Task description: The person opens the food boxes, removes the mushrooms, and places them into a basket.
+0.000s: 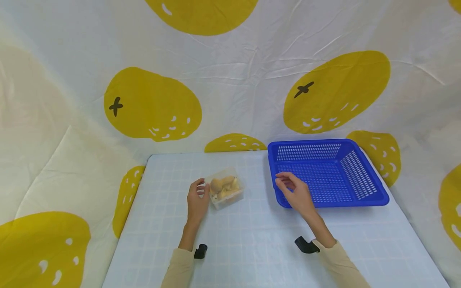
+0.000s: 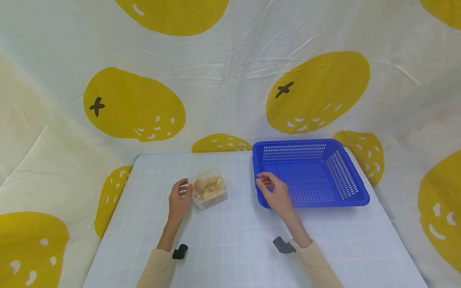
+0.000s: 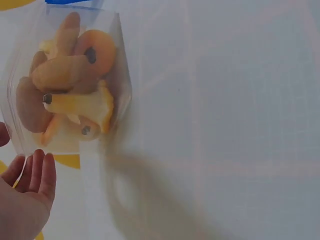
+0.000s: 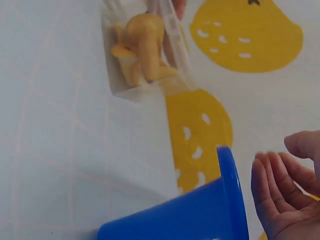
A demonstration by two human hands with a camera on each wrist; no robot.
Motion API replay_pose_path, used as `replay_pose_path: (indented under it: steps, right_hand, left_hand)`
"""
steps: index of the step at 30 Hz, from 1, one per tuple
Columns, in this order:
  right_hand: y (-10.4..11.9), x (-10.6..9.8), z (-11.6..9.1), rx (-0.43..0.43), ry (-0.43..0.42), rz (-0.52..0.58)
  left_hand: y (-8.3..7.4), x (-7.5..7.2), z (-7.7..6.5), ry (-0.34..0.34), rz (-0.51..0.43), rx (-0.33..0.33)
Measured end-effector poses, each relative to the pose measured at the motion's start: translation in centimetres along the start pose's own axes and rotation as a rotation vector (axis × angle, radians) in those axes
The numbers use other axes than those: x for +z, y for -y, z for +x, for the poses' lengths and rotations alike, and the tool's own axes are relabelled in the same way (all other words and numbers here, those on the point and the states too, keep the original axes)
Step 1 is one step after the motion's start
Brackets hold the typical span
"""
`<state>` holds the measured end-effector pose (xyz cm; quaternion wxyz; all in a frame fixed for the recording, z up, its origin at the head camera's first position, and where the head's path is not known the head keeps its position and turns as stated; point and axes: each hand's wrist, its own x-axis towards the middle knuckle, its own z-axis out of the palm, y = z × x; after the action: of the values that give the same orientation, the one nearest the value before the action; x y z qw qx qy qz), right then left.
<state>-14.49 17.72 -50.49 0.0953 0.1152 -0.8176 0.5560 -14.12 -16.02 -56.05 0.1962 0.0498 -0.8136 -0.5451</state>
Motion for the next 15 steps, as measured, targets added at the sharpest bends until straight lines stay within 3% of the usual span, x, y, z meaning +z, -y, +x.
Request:
replay_pose_path:
  steps: [5,15]
  right_hand:
    - [0.7,1.5,-0.2,0.017,0.021,0.059]
    - [1.5,4.1,-0.7,0.056,0.107,0.124]
  left_hand:
    - [0.1,-0.1,0.1,0.017,-0.087,-0.074]
    - [0.2,-0.1,-0.2,0.054,-0.237,-0.117]
